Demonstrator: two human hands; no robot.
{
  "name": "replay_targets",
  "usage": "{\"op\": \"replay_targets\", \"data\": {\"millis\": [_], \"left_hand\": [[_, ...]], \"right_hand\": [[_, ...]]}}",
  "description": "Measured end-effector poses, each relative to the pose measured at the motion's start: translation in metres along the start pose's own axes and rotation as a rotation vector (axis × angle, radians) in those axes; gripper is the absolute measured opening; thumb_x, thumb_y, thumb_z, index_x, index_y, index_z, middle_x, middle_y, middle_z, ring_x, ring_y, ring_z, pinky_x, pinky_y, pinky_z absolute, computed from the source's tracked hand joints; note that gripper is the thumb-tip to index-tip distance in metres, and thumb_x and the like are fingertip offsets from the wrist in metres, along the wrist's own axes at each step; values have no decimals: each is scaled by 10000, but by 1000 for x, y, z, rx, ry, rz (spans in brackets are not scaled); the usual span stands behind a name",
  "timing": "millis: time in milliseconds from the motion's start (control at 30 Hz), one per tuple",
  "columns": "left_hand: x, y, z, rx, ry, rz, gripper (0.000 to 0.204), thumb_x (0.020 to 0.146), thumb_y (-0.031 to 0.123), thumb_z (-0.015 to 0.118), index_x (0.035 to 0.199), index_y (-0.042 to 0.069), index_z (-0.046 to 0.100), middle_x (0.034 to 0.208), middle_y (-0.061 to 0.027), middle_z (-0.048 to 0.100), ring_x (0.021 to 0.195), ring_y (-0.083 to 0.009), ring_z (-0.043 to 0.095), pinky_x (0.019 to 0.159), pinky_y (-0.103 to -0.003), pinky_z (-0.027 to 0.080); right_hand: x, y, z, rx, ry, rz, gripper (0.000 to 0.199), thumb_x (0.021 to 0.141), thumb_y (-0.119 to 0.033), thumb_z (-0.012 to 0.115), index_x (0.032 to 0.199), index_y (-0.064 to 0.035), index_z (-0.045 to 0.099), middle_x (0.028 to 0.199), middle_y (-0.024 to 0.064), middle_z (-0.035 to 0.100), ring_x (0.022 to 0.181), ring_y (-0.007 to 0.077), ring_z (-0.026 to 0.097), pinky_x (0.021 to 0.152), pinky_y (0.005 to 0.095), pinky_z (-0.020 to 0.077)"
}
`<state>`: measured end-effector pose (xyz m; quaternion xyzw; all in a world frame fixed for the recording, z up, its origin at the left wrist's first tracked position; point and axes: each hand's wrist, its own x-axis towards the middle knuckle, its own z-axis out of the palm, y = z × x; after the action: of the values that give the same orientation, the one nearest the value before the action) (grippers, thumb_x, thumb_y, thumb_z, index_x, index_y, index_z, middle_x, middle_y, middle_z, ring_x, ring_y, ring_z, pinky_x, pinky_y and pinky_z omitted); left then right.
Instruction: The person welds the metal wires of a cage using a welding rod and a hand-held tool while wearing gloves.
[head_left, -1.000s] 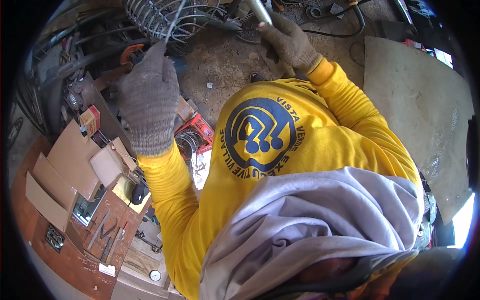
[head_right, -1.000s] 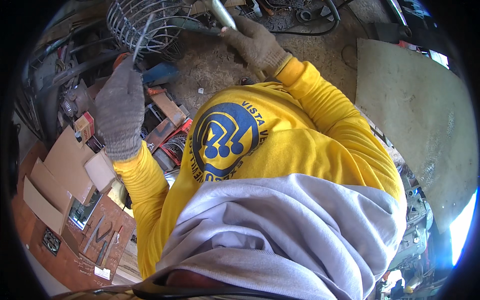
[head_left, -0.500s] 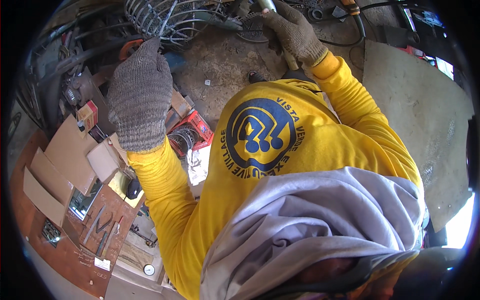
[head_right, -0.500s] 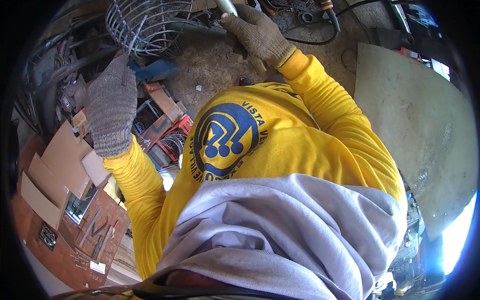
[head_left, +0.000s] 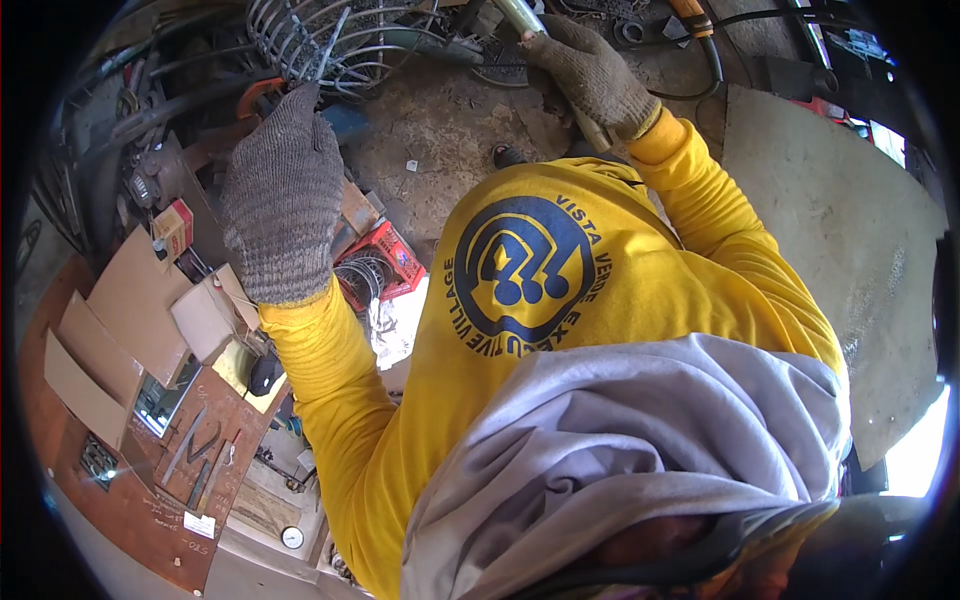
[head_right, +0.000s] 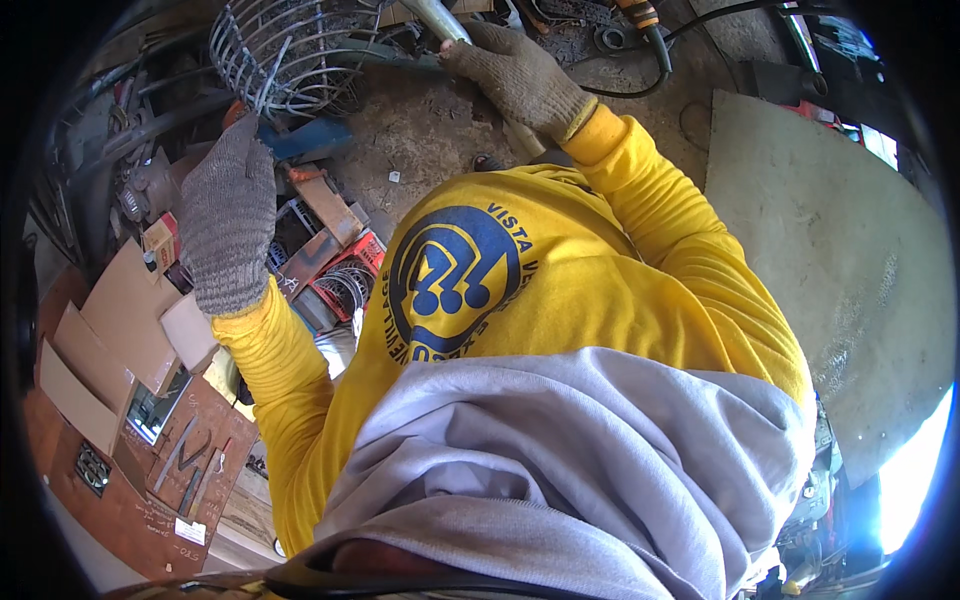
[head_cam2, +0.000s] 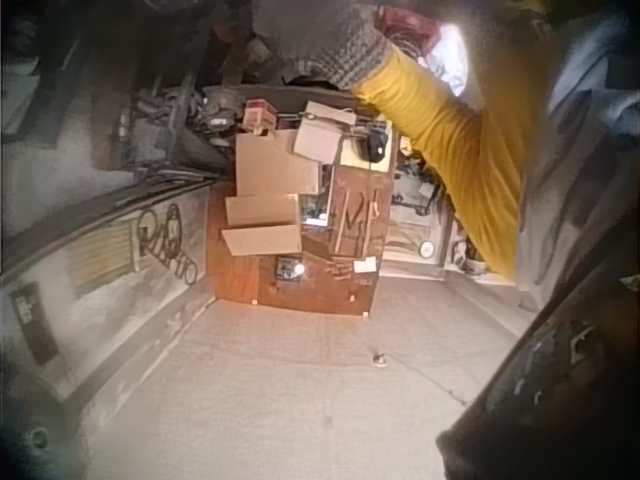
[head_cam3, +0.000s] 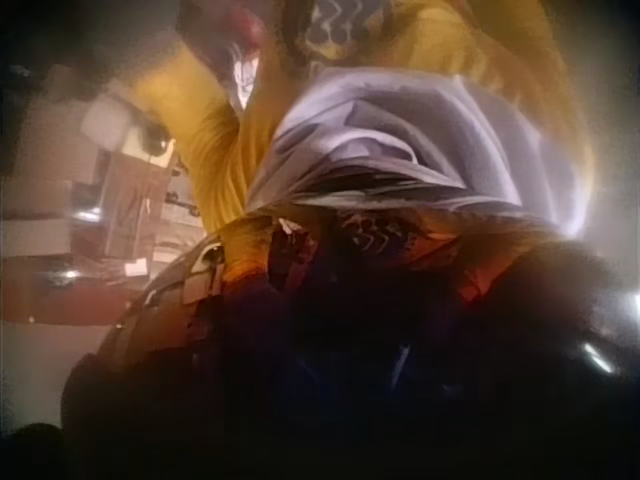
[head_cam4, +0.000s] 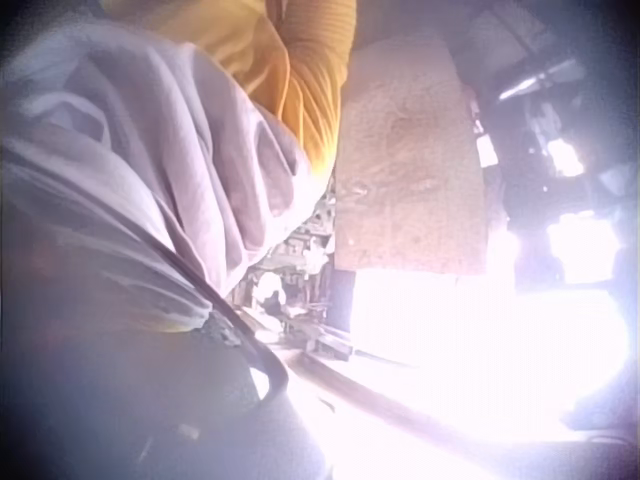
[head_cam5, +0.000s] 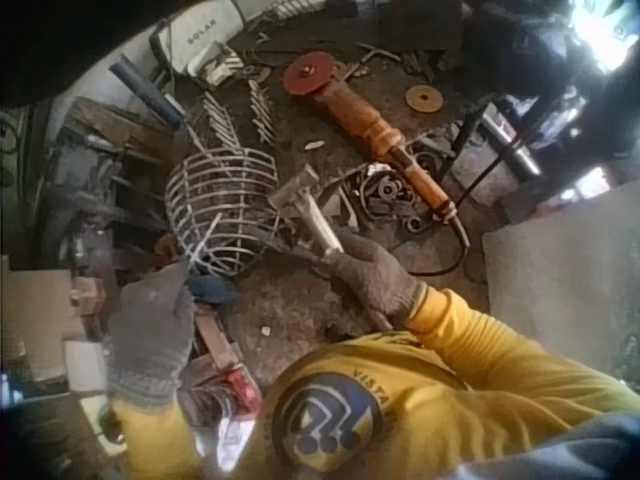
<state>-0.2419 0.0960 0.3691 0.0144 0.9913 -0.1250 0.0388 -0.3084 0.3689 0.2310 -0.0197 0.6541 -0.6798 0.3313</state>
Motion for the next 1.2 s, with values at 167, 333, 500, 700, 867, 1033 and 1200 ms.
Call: {"op": "replay_targets", "data": {"millis": [167,333,500,700,867,1033,1200], "left_hand": [[-4,1,9,-116,35,-70,303,938,242,636,1234,194,679,1010,-106,741,888,-314,724,749,-438,585],[-10,19,1,-139,105,-81,322,928,257,648,1245,198,662,966,-105,736,863,-309,724,734,-427,584],[-36,22,23,-295,74,-174,304,927,208,643,1225,148,665,951,-133,732,852,-319,729,730,-422,584],[-59,16,34,-405,140,-241,295,933,192,634,1205,82,672,972,-181,729,882,-335,731,755,-420,575],[-61,17,41,-453,185,-214,298,945,201,622,1213,76,664,973,-201,723,888,-356,727,753,-426,567],[-53,26,32,-406,88,-244,305,955,150,628,1241,54,674,1110,-173,733,982,-310,730,855,-385,563],[-46,32,37,-394,176,-173,285,939,197,637,1207,103,663,890,-182,713,788,-353,721,683,-433,557]], "right_hand": [[-3,16,2,-10,35,55,457,992,-439,615,1191,-27,613,771,30,609,611,104,582,563,280,497],[-9,34,-9,61,82,119,478,988,-436,627,1234,-28,598,786,31,613,640,106,592,574,275,502],[-7,56,-27,16,92,80,490,993,-418,626,1306,-45,581,806,31,614,664,99,595,597,269,527],[-17,49,-25,54,134,113,410,1017,-349,604,1293,-46,594,780,-5,585,612,68,544,536,244,466],[-8,44,-30,-17,135,136,450,988,-417,635,1261,-59,618,796,23,610,658,92,600,586,268,524],[2,39,-35,-60,159,47,462,984,-418,639,1246,-40,598,779,30,614,621,105,603,579,274,527],[0,39,-37,-110,165,38,481,984,-415,638,1267,-30,581,784,36,619,618,112,604,590,273,532]]}}
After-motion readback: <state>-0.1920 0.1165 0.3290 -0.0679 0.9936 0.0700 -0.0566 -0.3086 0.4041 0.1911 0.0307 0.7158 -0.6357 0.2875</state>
